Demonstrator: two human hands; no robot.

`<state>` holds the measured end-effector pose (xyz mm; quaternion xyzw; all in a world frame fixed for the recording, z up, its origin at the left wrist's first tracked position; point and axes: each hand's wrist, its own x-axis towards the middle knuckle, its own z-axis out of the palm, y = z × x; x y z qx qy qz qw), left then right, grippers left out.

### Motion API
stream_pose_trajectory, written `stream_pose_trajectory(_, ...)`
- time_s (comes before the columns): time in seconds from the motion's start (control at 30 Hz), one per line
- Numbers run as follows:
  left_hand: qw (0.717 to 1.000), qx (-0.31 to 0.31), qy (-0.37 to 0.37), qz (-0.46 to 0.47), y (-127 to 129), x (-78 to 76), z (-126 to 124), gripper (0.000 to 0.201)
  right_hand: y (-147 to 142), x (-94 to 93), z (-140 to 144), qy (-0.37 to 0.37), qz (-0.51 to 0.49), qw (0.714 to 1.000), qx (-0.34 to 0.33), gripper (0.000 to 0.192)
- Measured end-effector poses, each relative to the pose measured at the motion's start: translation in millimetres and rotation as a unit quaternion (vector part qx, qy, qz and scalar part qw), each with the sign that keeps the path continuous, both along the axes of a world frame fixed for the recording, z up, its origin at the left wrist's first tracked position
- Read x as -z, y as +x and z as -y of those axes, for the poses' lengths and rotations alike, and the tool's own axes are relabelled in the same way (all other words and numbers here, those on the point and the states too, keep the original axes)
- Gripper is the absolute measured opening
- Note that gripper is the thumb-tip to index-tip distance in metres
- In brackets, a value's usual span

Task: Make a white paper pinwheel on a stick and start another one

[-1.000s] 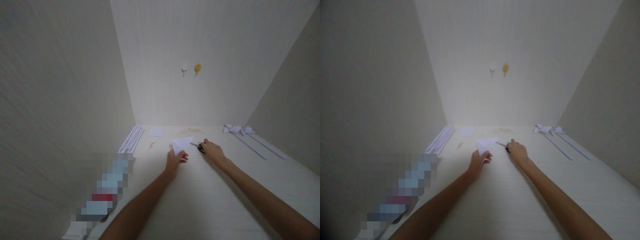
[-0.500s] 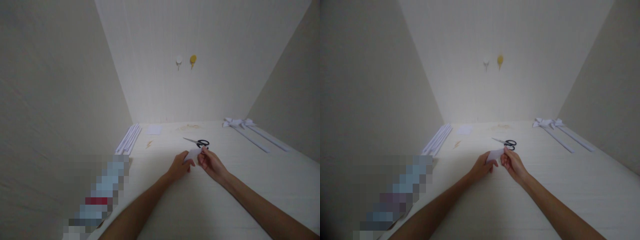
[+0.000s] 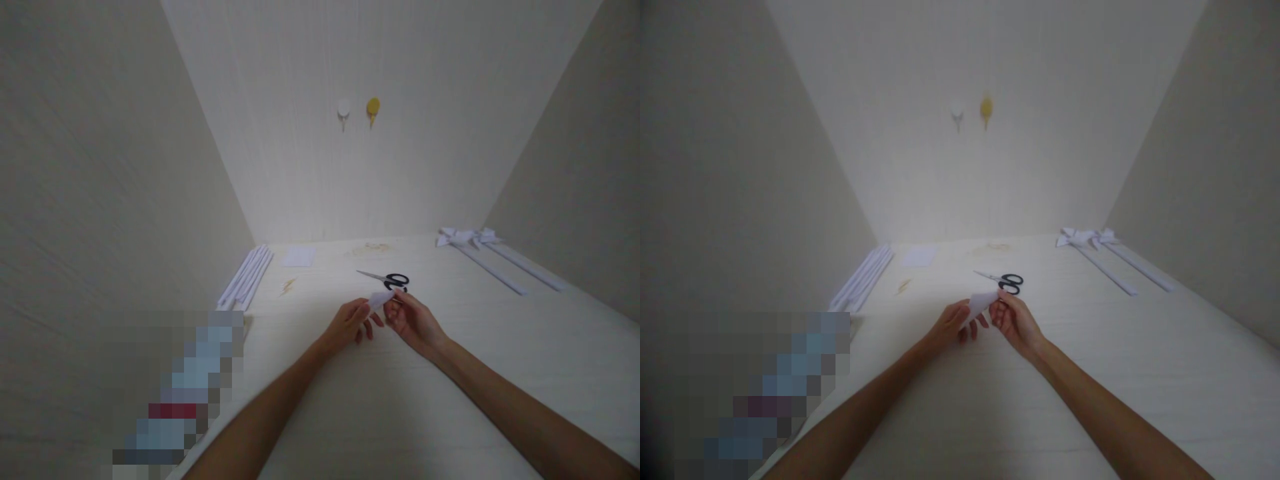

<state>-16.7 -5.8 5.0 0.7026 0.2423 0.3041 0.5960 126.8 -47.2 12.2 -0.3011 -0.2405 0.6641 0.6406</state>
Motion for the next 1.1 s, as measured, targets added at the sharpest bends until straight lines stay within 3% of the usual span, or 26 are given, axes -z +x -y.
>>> stream_pose_trajectory(0.2, 0.998, -0.008, -0.064, 0.028, -0.1, 1.5, -2.3, 0.058, 1.3, 1.1, 2.1, 0.013, -0.01, 1.0, 0.003, 0.006)
stream_pose_trajectory(0.33, 0.99, -0.072, -0.111, 0.044, 0.7, 1.9, -4.3, 0.064, 2.3, 3.4, 2.0, 0.026, 0.0, 1.0, 0.003, 0.012)
stream_pose_trajectory(0.53, 0.968, -0.157, -0.171, 0.095, 1.5, 3.8, -6.7, 0.041, -1.3, 2.5, 0.9, 0.043, 0.036, 0.998, 0.009, 0.027)
stream_pose_trajectory(0.73, 0.971, -0.139, -0.177, 0.075, -0.6, 1.4, -5.0, 0.032, -4.4, 1.9, 1.2, -0.004, 0.082, 0.995, 0.048, 0.014)
stream_pose_trajectory(1.1, 0.967, -0.082, -0.23, 0.071, -2.9, -4.7, -4.9, 0.041, -0.9, 5.8, 0.2, -0.006, 0.07, 0.997, 0.04, 0.017)
